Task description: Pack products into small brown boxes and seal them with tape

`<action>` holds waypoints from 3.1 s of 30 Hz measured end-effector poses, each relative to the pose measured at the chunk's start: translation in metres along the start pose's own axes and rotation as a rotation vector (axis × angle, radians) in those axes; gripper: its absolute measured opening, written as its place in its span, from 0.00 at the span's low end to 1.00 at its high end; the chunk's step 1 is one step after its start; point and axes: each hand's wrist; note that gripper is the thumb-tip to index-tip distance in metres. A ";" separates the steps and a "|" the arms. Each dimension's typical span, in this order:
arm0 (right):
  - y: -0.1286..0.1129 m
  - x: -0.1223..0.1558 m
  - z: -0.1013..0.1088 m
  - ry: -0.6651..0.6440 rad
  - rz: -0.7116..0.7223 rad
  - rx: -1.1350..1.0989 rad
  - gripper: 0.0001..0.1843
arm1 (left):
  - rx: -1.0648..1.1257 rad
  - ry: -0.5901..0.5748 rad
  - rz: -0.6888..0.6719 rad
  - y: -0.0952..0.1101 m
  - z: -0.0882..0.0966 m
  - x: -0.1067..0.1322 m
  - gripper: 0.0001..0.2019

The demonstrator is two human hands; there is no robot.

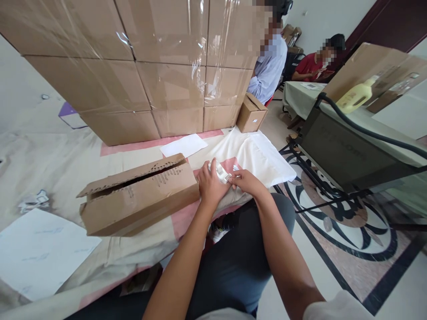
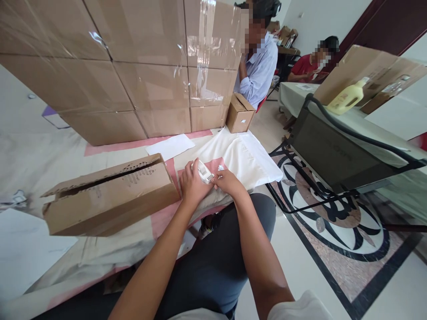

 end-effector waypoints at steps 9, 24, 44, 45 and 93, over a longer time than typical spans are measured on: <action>0.003 -0.003 -0.003 0.032 0.030 0.018 0.14 | -0.046 -0.031 0.016 0.003 0.003 -0.001 0.44; 0.008 -0.008 -0.002 -0.026 0.038 0.136 0.12 | -0.127 -0.109 0.019 0.005 0.007 -0.008 0.49; 0.026 -0.002 0.001 -0.098 0.193 -0.083 0.15 | -0.123 -0.108 0.032 0.008 0.013 -0.004 0.46; 0.024 -0.002 0.001 -0.096 0.221 -0.111 0.16 | -0.118 -0.102 0.033 0.008 0.013 -0.004 0.45; -0.198 0.074 -0.143 -0.087 0.719 0.183 0.29 | -0.390 0.592 -0.737 -0.155 0.276 0.051 0.06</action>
Point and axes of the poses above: each hand's wrist, its own x-axis away from the middle knuckle, its own z-axis out of the back of the hand, y = z × x, and after that the axes turned 5 degrees about -x, right-handed
